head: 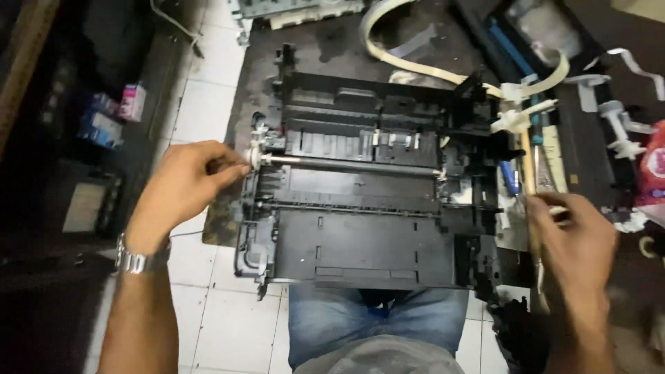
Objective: A person is disassembling and cleaning the internal components of a printer chassis using a screwdriver and a brush.
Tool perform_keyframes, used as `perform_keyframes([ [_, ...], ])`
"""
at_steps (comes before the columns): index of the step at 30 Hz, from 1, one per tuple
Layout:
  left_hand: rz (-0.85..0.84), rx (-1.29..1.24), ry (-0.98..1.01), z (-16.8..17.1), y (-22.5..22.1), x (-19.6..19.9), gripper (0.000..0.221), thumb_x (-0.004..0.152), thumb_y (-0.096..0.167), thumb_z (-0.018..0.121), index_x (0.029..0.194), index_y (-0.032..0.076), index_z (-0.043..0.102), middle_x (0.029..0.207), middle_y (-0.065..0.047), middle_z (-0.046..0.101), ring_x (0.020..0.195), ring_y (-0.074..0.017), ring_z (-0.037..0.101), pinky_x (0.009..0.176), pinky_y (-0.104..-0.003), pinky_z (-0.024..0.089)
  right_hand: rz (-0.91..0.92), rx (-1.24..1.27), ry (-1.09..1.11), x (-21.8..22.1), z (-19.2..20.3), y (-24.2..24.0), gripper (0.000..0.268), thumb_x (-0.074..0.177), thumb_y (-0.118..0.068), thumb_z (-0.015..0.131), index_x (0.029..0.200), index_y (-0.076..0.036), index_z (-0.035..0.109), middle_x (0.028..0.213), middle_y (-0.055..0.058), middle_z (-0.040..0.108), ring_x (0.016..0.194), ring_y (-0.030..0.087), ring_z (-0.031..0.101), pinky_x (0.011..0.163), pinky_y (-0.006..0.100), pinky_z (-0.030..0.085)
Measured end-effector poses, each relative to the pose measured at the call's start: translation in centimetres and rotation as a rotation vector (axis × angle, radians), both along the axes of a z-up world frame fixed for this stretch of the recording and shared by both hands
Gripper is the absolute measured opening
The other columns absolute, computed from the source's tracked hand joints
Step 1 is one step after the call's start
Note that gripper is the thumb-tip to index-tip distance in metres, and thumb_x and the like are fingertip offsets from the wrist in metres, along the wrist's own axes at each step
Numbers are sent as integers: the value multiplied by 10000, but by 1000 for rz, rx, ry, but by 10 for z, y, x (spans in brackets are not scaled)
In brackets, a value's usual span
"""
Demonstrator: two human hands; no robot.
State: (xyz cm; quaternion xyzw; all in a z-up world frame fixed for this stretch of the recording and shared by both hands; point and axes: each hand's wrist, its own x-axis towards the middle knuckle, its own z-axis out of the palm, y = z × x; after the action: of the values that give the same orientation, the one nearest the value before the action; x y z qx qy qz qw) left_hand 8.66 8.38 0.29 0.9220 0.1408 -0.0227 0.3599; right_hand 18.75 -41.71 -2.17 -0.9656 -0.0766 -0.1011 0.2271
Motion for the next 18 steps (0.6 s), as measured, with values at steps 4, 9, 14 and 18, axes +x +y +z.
perform_keyframes([
  [4,86,-34,1,-7,1,-7,190,856,192,759,970,47,802,611,-67,675,487,-172,502,482,-309,378,70,-261,163,39,-12,13,301,992,-280,725,1142,-26,783,1017,152,681,769,319,629,677,423,488],
  [9,37,-56,-178,-23,7,-14,181,819,173,754,930,36,794,646,-51,689,523,-162,544,542,-289,435,156,-563,-67,84,-80,-43,374,1011,-337,780,1269,-67,810,1032,161,747,756,346,688,670,412,547],
  [14,29,-94,-202,-18,6,-12,170,816,151,737,931,44,803,667,-36,690,523,-144,528,523,-281,420,154,-289,59,95,-82,-31,298,1075,-163,801,1164,121,779,959,246,727,706,364,654,654,431,527],
  [18,14,-96,-208,-21,8,-13,149,818,162,709,886,63,797,658,-20,693,514,-135,536,521,-276,419,142,-23,147,146,-159,-89,215,1136,13,774,1158,212,695,859,271,661,633,316,594,545,385,481],
])
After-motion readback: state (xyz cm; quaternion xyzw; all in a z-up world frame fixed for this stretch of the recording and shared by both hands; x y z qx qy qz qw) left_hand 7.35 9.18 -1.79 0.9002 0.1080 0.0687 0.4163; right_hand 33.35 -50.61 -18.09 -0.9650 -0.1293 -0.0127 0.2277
